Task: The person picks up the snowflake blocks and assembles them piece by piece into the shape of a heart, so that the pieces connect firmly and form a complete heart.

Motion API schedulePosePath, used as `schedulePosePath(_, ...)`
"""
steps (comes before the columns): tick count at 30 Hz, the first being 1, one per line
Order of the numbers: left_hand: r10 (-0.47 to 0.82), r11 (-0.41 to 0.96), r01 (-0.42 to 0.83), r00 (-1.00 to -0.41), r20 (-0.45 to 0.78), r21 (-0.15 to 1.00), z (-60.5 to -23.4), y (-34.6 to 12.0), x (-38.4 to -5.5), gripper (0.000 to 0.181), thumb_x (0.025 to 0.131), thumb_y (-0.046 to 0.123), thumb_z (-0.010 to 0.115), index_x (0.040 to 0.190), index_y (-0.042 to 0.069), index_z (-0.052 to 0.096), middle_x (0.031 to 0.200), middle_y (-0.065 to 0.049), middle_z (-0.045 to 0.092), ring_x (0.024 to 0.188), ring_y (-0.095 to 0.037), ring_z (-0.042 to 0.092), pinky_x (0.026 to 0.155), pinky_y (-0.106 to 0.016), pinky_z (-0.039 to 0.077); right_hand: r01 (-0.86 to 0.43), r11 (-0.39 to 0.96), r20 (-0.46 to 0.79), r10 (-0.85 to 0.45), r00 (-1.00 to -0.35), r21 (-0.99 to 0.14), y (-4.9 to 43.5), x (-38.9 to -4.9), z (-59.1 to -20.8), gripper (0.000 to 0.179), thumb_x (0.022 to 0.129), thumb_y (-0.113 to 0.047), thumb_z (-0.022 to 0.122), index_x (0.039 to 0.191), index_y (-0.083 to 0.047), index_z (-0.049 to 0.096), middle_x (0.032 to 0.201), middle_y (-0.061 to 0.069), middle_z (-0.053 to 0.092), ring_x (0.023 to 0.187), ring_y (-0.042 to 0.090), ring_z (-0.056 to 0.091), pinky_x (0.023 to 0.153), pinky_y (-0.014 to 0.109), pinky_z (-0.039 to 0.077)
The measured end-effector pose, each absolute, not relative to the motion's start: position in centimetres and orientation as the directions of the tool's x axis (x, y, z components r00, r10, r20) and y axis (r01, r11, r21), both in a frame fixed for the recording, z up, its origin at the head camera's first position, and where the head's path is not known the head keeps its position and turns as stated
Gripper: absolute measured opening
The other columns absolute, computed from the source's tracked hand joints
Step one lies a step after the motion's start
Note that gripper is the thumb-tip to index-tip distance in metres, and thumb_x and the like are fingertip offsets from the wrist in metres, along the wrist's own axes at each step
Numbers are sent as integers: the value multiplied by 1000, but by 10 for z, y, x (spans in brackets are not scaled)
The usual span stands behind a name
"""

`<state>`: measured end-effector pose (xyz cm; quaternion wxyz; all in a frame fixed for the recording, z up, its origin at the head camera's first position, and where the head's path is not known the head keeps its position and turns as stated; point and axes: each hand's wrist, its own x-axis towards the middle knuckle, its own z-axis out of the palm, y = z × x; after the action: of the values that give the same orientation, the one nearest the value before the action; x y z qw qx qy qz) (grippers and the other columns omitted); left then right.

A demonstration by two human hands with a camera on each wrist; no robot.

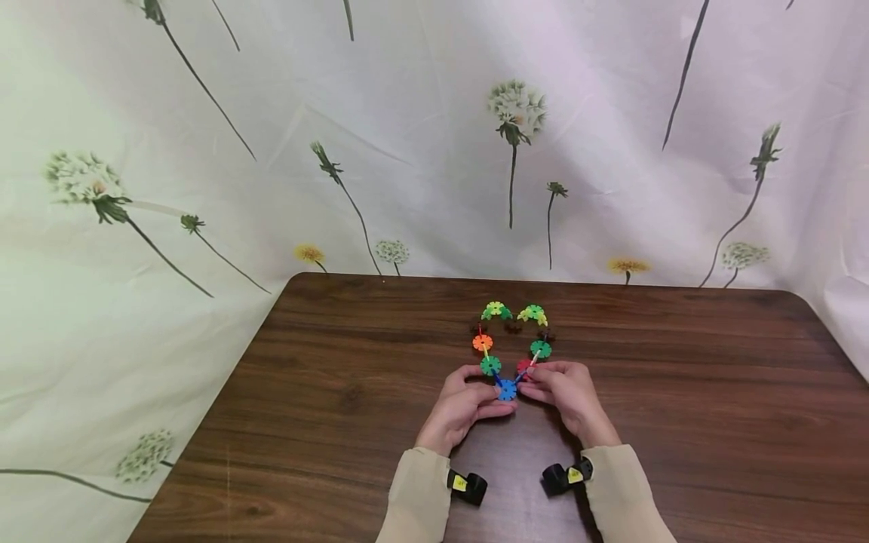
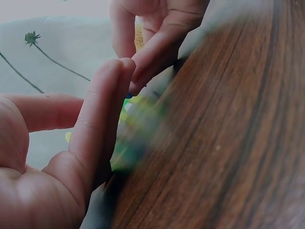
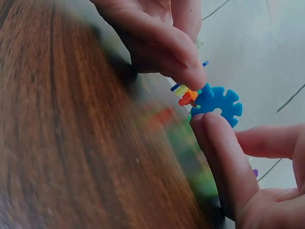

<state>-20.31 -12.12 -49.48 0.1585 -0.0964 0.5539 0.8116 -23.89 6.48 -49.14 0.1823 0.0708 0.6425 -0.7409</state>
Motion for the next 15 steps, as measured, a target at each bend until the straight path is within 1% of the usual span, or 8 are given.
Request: schedulePosePath(15, 115, -356, -355, -935, -336, 865, -493, -119, -203, 59, 88, -15, 51, 139, -7, 24, 96, -25, 60, 87, -36, 72, 80, -39, 57, 361, -105, -336, -195, -921, -927, 65, -238, -491, 29, 95, -2, 55, 116, 18, 50, 86, 7, 70, 78, 18, 73, 77, 32, 57)
